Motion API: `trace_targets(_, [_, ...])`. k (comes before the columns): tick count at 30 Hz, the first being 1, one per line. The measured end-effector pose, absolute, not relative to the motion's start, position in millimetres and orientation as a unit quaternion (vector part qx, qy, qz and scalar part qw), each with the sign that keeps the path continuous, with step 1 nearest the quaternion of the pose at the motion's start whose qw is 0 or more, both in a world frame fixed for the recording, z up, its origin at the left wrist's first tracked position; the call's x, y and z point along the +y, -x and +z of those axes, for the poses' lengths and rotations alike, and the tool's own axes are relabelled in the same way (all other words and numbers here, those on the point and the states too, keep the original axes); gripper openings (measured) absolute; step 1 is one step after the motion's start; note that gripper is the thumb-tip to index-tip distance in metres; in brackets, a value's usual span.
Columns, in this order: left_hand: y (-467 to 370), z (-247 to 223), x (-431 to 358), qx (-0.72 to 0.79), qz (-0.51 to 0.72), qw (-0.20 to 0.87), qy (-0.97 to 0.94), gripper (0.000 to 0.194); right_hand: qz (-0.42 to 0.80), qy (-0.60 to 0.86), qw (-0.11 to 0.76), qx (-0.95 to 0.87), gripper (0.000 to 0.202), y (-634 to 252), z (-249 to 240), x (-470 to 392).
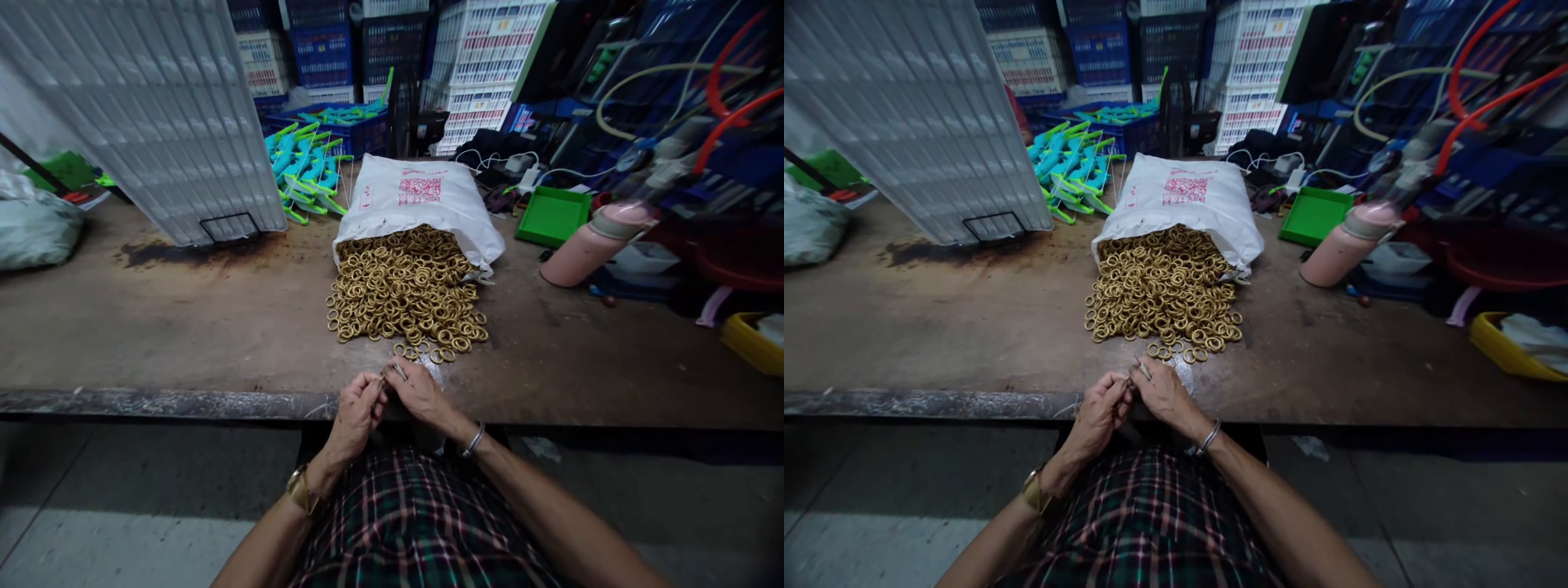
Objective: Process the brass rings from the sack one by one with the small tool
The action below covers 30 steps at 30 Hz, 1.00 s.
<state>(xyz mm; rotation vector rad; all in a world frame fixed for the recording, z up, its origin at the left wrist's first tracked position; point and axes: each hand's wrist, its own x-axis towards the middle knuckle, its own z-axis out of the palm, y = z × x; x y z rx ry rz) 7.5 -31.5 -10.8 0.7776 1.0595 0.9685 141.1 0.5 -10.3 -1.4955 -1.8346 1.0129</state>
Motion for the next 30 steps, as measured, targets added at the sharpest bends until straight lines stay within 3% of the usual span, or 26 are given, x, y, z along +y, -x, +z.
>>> trace_targets(3, [-6,-10,-31,0.471,0.435,0.684,-0.348,0.031,0.385,0.582,0.272,-0.662,0.023,-143,-11,-1])
trace_targets(11, [-5,-9,-28,0.486,0.442,0.663,-0.358,0.034,0.246,0.520,0.153,-0.804,0.018,-147,-13,-14])
trace_targets(22, [-5,-5,-30,0.509,0.434,0.615,-0.418,0.033,0.235,0.514,0.128,-0.815,0.022,-147,-16,-14])
trace_targets(30, [-1,-3,-35,0.496,0.436,0.582,-0.475,0.031,0.226,0.528,0.062,-0.817,0.026,-144,-8,-9])
